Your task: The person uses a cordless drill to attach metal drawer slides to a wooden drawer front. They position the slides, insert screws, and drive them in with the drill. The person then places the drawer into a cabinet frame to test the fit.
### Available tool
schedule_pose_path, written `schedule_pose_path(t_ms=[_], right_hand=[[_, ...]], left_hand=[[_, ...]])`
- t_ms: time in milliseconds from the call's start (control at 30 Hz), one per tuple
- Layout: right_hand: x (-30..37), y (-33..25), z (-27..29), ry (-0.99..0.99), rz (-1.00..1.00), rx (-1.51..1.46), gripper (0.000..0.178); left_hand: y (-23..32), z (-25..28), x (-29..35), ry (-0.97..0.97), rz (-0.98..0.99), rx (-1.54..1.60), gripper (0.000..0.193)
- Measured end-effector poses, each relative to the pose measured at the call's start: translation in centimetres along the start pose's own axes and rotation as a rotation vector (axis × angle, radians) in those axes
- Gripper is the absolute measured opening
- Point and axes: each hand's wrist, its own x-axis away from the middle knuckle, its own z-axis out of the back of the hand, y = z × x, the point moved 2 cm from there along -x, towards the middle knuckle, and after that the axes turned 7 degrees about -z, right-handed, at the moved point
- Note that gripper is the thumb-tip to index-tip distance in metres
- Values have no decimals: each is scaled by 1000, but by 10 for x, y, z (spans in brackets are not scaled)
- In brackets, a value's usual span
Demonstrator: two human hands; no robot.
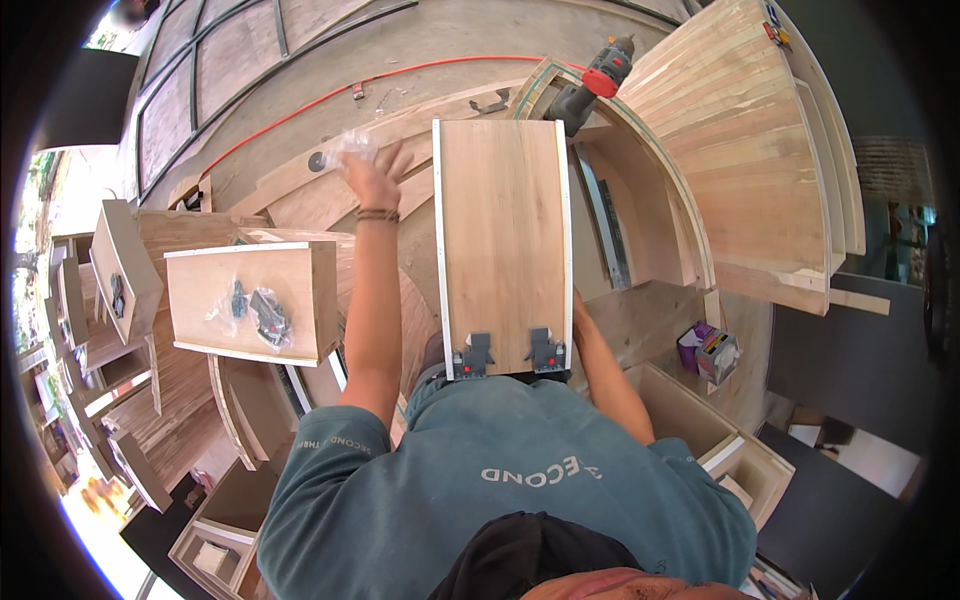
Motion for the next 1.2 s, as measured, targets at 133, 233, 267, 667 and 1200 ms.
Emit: schedule_pose_path(t_ms=[133,233,267,667,1200], right_hand=[[5,-1,-2,-45,25,-93,48],[11,-15,-19,-107,104,81,51],[8,-17,-22,-86,126,77,52],[63,-43,-38,137,226,218,75],[386,-96,87,-89,859,591,50]], left_hand=[[-16,29,82,-137,279,-144,106],[-32,65,141,-512,278,-429,100],[-32,64,158,-547,150,-577,93],[-20,67,238,-350,-325,-901,55],[-180,-88,414,-645,266,265,41]])
